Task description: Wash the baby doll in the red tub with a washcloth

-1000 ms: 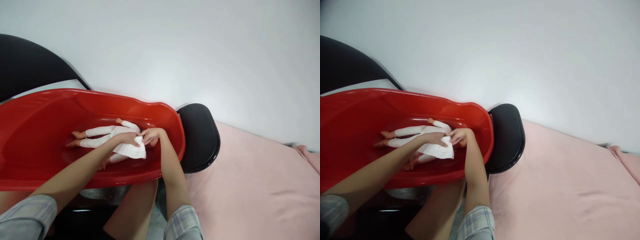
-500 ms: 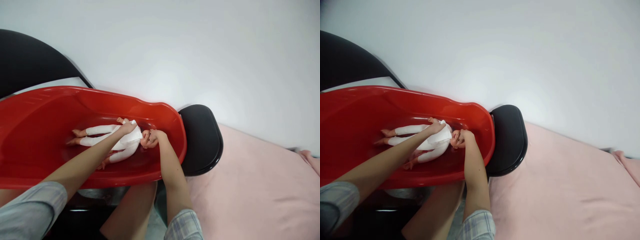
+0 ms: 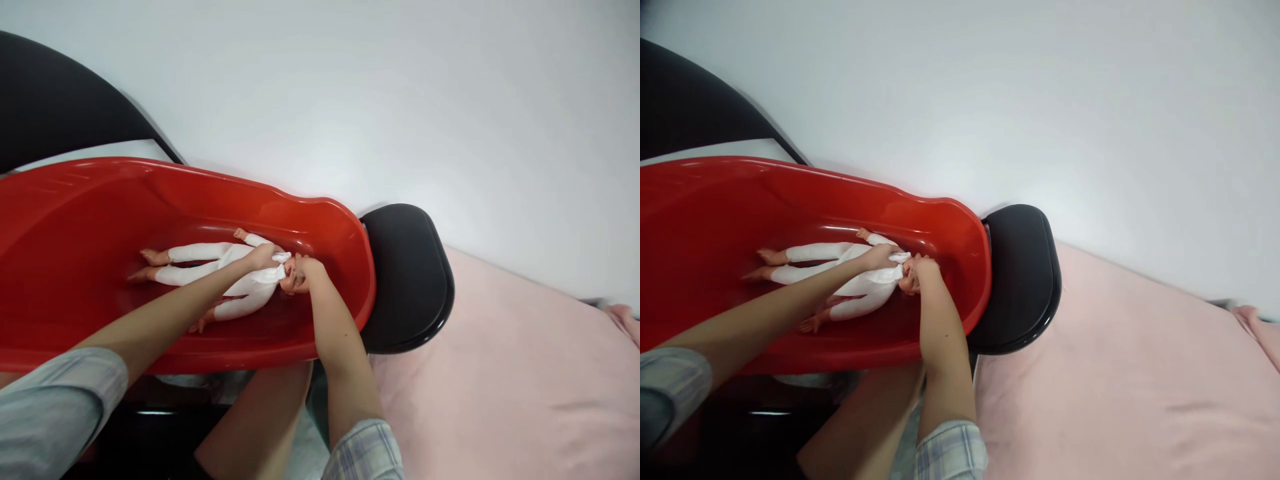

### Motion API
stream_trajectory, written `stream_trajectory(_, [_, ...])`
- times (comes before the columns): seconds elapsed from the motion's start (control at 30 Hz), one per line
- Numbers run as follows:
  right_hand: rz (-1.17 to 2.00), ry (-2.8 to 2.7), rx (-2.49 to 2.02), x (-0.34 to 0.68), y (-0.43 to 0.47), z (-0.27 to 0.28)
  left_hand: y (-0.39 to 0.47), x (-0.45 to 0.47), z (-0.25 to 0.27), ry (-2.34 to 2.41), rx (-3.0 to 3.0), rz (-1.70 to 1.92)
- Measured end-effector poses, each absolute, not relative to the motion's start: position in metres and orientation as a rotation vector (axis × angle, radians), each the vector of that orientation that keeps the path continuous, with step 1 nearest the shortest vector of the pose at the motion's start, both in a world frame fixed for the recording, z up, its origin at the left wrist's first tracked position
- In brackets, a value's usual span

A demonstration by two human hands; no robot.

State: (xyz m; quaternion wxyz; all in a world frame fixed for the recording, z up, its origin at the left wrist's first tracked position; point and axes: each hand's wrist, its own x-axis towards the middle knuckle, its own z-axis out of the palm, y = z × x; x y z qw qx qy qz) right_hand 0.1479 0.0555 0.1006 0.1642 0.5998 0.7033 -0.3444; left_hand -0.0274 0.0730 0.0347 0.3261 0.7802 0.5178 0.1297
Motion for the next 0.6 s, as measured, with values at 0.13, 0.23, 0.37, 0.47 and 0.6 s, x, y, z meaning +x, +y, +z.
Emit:
stream_trajectory(0.13, [-0.904,1.889,1.795,0.144,0.052,0.101,0.064,-0.027,0.043,1.415,2.064,0.335])
stream_trajectory(0.23, [-0.930,1.875,1.797,0.146,0.049,0.104,0.061,-0.026,0.044,1.436,2.060,0.319])
stream_trajectory(0.37, [-0.951,1.879,1.776,0.151,0.046,0.107,0.059,-0.026,0.041,1.454,2.008,0.356])
stream_trajectory(0.47, [-0.921,1.878,1.757,0.149,0.046,0.106,0.058,-0.027,0.040,1.464,1.965,0.399])
stream_trajectory(0.6, [-0.828,1.962,1.720,0.141,0.048,0.096,0.056,-0.029,0.038,1.457,1.933,0.444])
